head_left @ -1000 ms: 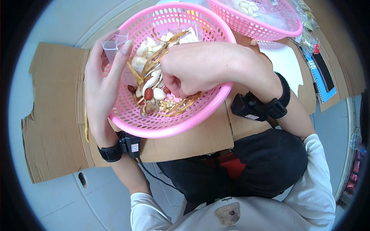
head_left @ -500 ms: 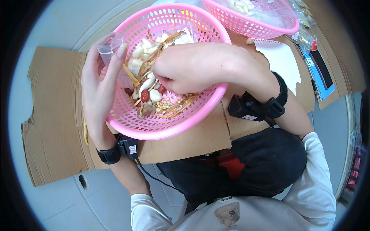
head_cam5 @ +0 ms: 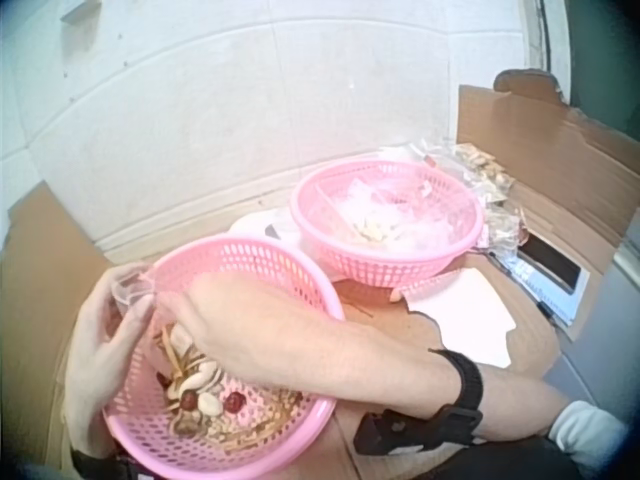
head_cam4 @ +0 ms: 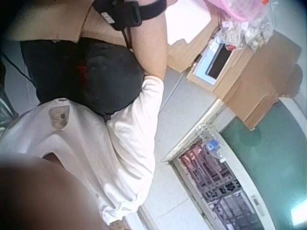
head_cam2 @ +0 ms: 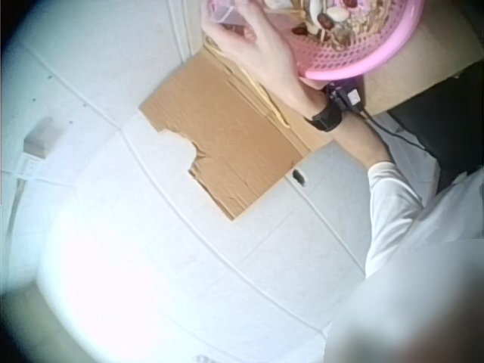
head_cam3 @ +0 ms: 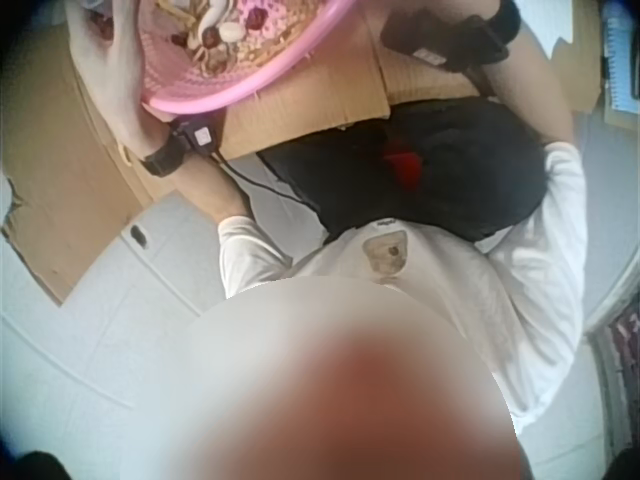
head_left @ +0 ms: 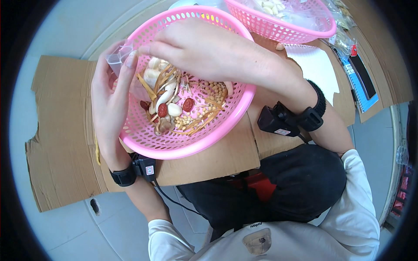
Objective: Sort dried food ingredients from a pink basket into a small plastic container.
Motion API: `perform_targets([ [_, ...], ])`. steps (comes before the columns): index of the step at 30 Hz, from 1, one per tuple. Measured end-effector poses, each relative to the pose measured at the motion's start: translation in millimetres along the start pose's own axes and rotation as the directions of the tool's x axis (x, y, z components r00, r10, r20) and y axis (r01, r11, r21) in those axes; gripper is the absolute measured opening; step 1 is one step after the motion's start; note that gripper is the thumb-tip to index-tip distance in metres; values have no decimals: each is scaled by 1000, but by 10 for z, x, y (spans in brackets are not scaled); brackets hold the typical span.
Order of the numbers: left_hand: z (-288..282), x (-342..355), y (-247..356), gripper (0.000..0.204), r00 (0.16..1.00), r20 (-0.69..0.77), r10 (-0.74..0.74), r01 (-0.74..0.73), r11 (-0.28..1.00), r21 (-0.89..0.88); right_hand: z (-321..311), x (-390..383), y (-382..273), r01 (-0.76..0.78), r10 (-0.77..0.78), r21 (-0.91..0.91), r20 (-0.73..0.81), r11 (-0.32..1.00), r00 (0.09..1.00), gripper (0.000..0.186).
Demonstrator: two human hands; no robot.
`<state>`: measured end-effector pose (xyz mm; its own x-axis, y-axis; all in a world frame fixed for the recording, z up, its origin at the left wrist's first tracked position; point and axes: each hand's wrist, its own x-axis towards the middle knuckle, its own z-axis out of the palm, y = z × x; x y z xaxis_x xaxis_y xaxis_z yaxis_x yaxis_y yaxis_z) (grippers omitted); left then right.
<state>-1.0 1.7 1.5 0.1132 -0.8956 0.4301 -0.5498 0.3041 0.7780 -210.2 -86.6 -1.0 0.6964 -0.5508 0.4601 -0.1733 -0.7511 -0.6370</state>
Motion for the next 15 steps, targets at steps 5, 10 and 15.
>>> perform_targets([
  [5, 42, 3, -16, 48, 1000, 6, -22, 22, 1000, -13, -27, 30, 58, -127, 129, 31, -93, 991, 987, 41],
  [10, 31, -44, 153, 56, 994, 105, 28, -41, 992, 122, -336, -18, -118, -49, 69, 366, -41, 929, 997, 23],
  [15, 36, -37, 128, 62, 982, 180, 65, -93, 984, 152, -358, -158, -211, 120, -113, 351, -39, 929, 993, 21],
])
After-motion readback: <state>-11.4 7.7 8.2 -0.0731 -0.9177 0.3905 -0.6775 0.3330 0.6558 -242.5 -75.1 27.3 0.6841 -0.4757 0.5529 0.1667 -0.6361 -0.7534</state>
